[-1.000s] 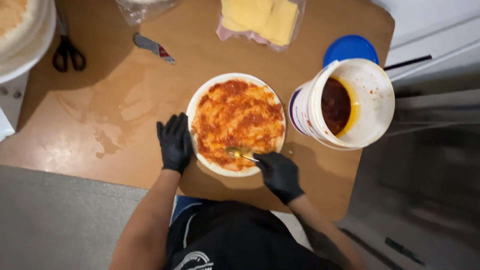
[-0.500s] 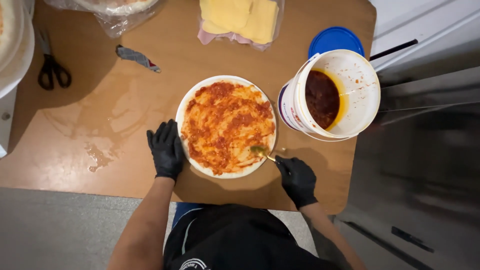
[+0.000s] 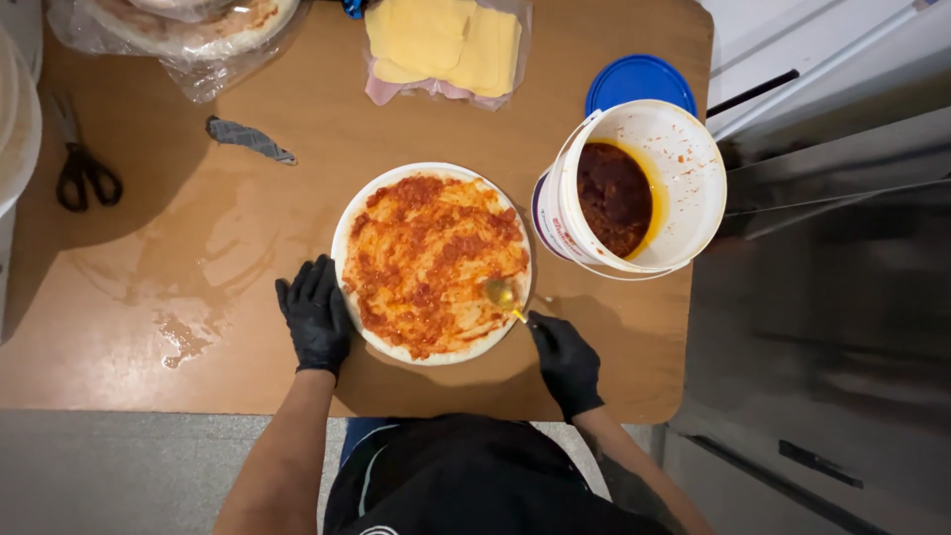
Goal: Spreading tomato sauce on pizza dough bases and adding slices of ham and cheese to assemble pizzas.
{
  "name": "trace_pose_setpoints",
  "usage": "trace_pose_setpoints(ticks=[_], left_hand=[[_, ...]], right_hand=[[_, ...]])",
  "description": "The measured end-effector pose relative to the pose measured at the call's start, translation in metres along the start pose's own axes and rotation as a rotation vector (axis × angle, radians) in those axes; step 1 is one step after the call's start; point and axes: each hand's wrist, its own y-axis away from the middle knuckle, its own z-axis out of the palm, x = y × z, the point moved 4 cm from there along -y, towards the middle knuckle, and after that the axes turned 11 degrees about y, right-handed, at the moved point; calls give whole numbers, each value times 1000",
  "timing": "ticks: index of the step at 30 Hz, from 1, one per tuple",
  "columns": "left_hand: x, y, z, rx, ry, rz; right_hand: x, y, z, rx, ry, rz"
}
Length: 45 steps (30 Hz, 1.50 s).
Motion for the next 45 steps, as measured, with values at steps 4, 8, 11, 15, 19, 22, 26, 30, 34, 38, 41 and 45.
trace_pose_setpoints(ticks=[4, 8, 11, 15, 19, 22, 26, 30, 34, 38, 41, 45], left_hand=[[-4, 5, -1, 1, -16, 24], [-6, 0, 3, -14, -33, 33], [-5, 3, 2, -5, -34, 25], [-5, 3, 2, 11, -17, 43], [-2, 1, 0, 10, -19, 41], [-2, -2, 0, -11, -36, 13], [-1, 2, -1, -11, -30, 48], [0, -1, -1, -2, -44, 61], [-1, 1, -2, -17, -50, 48], [0, -5, -1, -9, -32, 74], [0, 0, -1, 2, -32, 58], [-7, 2, 3, 7, -24, 26]], right_hand=[[6, 2, 15, -249, -273, 294], [14, 25, 23, -347, -61, 283], [25, 33, 15, -34, 155, 86], [5, 9, -15, 107, 96, 58], [-8, -4, -4, 63, 11, 73], [-8, -14, 17, -56, -220, 151], [-3, -31, 8, -426, -111, 254], [3, -56, -5, -679, -228, 439], [14, -69, 11, -631, -186, 524], [20, -60, 4, -722, -118, 526], [9, -49, -19, -717, -103, 443], [-31, -37, -48, -64, -165, 131]])
